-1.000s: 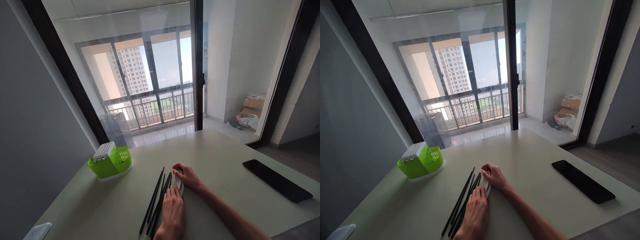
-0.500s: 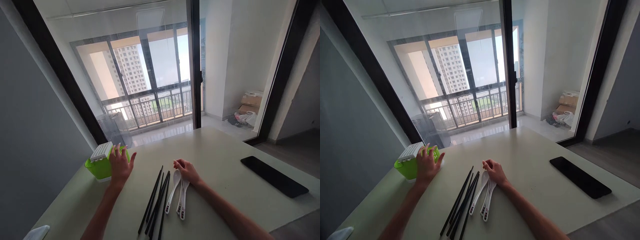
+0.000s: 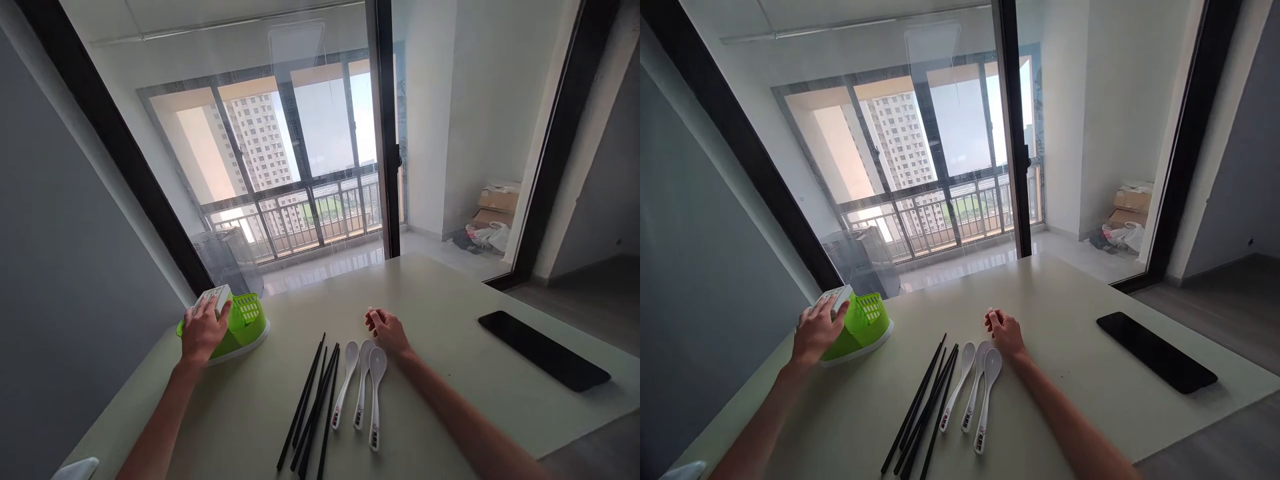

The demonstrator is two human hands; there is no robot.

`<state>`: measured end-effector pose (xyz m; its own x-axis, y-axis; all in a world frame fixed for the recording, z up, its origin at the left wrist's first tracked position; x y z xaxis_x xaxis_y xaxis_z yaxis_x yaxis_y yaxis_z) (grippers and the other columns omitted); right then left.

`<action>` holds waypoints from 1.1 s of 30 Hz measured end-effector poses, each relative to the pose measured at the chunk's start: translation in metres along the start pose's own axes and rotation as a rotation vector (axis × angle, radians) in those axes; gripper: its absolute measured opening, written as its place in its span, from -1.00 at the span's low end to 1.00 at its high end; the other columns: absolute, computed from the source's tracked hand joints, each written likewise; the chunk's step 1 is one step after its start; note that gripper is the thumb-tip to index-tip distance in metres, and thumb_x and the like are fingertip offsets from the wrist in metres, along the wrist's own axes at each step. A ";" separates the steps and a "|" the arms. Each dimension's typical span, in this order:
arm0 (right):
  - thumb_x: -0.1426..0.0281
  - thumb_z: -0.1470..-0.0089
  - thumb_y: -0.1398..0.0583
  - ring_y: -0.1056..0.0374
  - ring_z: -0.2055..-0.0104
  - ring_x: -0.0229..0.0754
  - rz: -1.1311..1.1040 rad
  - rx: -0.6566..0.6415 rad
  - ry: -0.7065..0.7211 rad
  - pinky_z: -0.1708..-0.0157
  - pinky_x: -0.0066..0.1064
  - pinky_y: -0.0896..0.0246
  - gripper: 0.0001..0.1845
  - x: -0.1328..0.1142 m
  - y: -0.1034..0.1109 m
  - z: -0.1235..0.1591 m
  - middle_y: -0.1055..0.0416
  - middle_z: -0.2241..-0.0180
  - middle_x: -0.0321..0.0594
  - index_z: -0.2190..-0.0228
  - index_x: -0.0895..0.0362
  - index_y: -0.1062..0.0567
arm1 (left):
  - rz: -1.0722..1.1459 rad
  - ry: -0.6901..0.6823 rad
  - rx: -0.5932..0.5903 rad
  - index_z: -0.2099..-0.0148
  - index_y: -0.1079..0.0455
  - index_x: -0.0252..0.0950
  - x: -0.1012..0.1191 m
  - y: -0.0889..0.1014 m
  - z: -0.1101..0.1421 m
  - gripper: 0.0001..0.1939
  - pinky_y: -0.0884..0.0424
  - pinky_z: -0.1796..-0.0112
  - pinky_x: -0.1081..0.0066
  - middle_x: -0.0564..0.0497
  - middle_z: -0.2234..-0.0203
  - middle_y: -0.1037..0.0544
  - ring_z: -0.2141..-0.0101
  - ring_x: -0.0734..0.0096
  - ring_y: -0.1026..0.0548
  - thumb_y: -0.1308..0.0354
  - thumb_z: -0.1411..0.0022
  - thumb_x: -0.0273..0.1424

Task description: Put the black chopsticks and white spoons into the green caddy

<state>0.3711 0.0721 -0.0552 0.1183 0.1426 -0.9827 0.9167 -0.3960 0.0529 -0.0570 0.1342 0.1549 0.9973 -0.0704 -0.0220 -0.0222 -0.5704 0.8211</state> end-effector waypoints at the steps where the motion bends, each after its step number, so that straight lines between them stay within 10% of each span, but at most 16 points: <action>1: -0.18 -0.15 -0.03 -0.44 0.42 -0.12 -0.002 -0.005 0.001 0.46 -0.34 -0.35 -0.40 0.000 -0.001 0.000 -0.55 0.40 -0.13 0.42 0.08 -0.49 | 0.011 -0.017 -0.012 -0.28 -0.32 -0.50 0.007 -0.001 0.000 -0.38 -0.06 -0.29 -0.01 -0.37 -0.26 -0.37 -0.29 -0.04 -0.28 0.14 -0.46 -0.13; 20: -0.11 -0.17 -0.05 -0.43 0.52 -0.19 0.029 -0.037 0.057 0.48 -0.40 -0.28 -0.43 -0.004 -0.007 0.002 -0.56 0.46 -0.20 0.45 0.10 -0.50 | 0.139 -0.276 -0.192 -0.39 -0.24 -0.35 0.230 0.007 0.033 -0.26 -0.14 -0.25 -0.16 -0.29 -0.34 -0.26 -0.35 -0.28 -0.14 0.33 -0.48 0.03; 33: -0.02 -0.19 -0.02 -0.46 0.51 -0.15 0.107 -0.038 0.076 0.39 -0.37 -0.31 -0.51 -0.004 -0.009 0.001 -0.59 0.46 -0.21 0.45 0.06 -0.50 | 0.306 -0.363 -0.055 -0.40 -0.23 -0.13 0.253 0.012 0.060 -0.43 -0.32 -0.12 -0.13 -0.24 -0.39 -0.18 -0.20 -0.15 -0.36 0.22 -0.50 -0.07</action>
<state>0.3620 0.0738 -0.0521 0.2436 0.1697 -0.9549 0.9110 -0.3780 0.1652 0.1905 0.0603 0.1245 0.8561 -0.5156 0.0357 -0.2974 -0.4350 0.8499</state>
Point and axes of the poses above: each hand's wrist, its own z-axis away from the middle knuckle, its own y-axis out of the back of the hand, x = y × z, the point moved 6 cm from there along -z, towards the middle knuckle
